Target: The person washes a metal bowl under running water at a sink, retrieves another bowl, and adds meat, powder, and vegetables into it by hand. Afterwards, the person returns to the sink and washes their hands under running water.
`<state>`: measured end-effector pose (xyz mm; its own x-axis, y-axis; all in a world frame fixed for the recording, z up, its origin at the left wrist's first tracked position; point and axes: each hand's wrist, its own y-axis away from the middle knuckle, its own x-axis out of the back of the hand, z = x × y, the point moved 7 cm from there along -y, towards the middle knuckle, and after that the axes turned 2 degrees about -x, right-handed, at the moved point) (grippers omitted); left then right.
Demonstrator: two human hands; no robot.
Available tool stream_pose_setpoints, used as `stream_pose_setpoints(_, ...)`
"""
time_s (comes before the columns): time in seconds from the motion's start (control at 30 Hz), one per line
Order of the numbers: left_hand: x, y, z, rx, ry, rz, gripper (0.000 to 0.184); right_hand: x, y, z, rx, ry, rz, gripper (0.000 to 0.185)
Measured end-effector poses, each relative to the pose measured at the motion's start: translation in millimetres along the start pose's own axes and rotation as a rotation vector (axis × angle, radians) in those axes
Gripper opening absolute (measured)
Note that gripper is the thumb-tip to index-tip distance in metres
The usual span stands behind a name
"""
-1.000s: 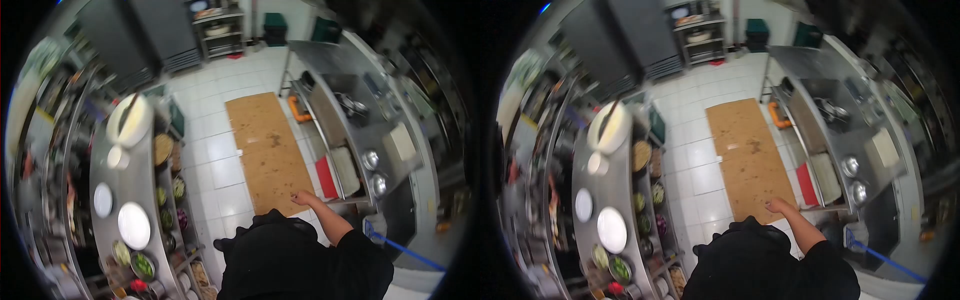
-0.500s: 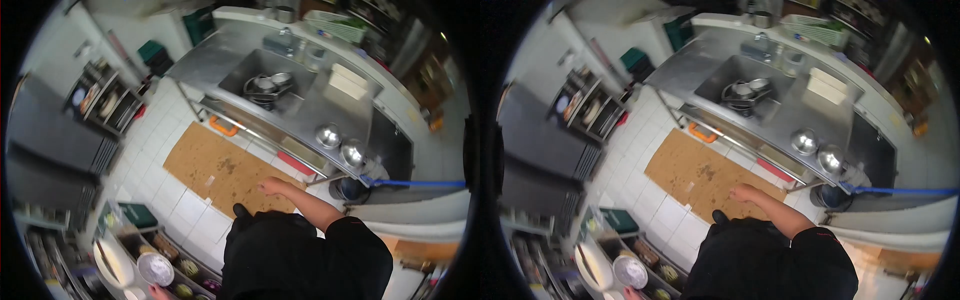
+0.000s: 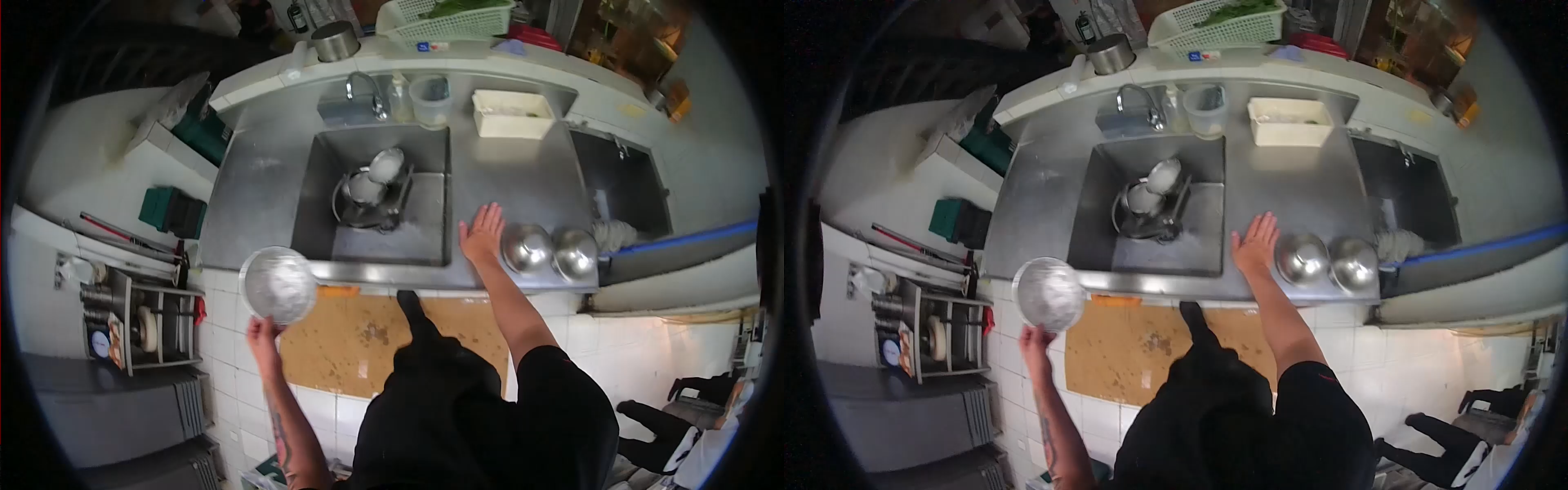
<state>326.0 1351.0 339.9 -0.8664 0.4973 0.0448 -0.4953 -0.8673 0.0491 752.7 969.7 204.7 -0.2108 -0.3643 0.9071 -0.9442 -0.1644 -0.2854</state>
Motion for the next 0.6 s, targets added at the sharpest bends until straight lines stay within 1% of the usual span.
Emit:
stream_pose_setpoints(0.1,-85,-53,-37,0.248,0.052,-0.130,0.010,-37,-89,-42,0.031,-0.023,0.020,0.070)
stream_pose_setpoints(0.13,-100,-74,-67,0.287,0.020,-0.130,0.011,-42,-122,-76,0.142,0.043,-0.131,0.072)
stream_pose_setpoints(0.17,-121,-91,-80,0.298,-0.013,-0.197,0.016,-60,-149,-106,0.168,-0.095,-0.303,0.073)
stream_pose_setpoints(0.2,-143,-109,-92,0.341,-0.047,-0.206,0.019,-80,-174,-140,0.194,-0.232,-0.467,0.074)
stream_pose_setpoints(0.23,-161,-128,-103,0.319,-0.027,-0.206,0.021,-105,-203,-167,0.073,-0.427,-0.579,0.074)
stream_pose_setpoints(0.27,-177,-147,-111,0.303,-0.114,-0.247,0.021,-129,-223,-195,-0.056,-0.622,-0.690,0.074)
stream_pose_setpoints(0.3,-191,-168,-118,0.288,-0.201,-0.290,0.022,-129,-245,-224,-0.021,-0.708,-0.493,0.073)
stream_pose_setpoints(0.33,-199,-187,-130,0.294,-0.201,-0.298,0.022,-125,-261,-246,0.016,-0.782,-0.296,0.071)
stream_pose_setpoints(0.37,-209,-205,-139,0.210,-0.329,-0.347,0.023,-136,-266,-262,0.012,-0.776,-0.296,0.071)
stream_pose_setpoints(0.4,-219,-220,-136,0.121,-0.458,-0.393,0.024,-157,-261,-285,0.134,-0.606,-0.464,0.065)
stream_pose_setpoints(0.43,-225,-235,-137,0.124,-0.463,-0.397,0.024,-178,-252,-303,0.253,-0.436,-0.628,0.060)
stream_pose_setpoints(0.47,-238,-247,-134,0.167,-0.488,-0.405,0.024,-193,-250,-307,0.249,-0.440,-0.632,0.060)
stream_pose_setpoints(0.5,-248,-258,-133,0.212,-0.511,-0.404,0.025,-213,-243,-314,0.278,-0.409,-0.723,0.053)
stream_pose_setpoints(0.53,-255,-274,-148,0.215,-0.455,-0.394,0.023,-227,-232,-321,0.309,-0.376,-0.815,0.047)
stream_pose_setpoints(0.57,-264,-288,-165,0.217,-0.397,-0.386,0.022,-209,-229,-314,0.174,-0.636,-0.634,0.044)
stream_pose_setpoints(0.6,-279,-296,-172,0.284,-0.284,-0.379,0.020,-190,-218,-295,0.033,-0.881,-0.441,0.042)
